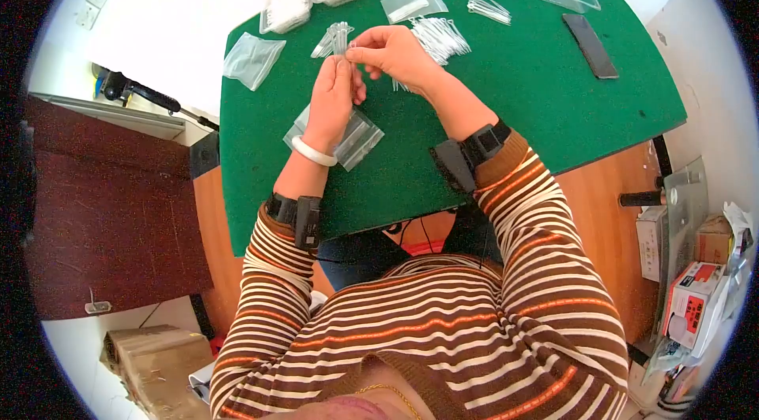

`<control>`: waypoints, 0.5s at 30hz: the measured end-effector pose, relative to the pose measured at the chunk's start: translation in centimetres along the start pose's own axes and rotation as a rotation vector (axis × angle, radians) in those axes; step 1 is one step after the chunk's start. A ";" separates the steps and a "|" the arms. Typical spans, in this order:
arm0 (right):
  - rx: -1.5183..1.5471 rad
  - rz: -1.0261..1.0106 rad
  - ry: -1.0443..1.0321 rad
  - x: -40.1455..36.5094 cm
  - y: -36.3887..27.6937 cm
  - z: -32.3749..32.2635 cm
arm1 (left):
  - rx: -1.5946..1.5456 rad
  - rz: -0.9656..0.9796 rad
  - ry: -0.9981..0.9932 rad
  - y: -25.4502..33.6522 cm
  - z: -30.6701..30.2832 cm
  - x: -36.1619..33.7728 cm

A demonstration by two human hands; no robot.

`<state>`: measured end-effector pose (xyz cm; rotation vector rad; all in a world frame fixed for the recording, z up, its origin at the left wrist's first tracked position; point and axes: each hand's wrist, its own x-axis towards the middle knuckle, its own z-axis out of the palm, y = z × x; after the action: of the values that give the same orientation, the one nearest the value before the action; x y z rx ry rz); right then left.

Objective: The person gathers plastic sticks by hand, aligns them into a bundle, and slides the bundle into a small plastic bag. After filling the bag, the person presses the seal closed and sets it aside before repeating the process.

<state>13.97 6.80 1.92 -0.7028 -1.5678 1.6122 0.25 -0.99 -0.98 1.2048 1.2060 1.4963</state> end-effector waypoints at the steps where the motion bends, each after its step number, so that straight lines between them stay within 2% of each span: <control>1: -0.037 0.030 -0.016 0.0 -0.2 -0.1 | 0.001 0.009 -0.018 -0.1 0.0 0.2; 3: -0.068 0.065 -0.047 -0.1 0.1 -0.1 | 0.005 0.021 -0.050 -0.3 -0.2 0.0; 10: -0.056 0.010 0.138 0.2 0.0 -0.5 | 0.125 -0.014 -0.089 0.4 0.3 -0.6; 15: 0.035 -0.028 0.104 0.2 -0.7 -0.3 | 0.143 -0.032 -0.087 0.4 0.3 -0.4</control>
<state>14.23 7.13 2.62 -0.7306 -1.4656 1.5537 0.58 -1.37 -0.61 1.3254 1.2847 1.3387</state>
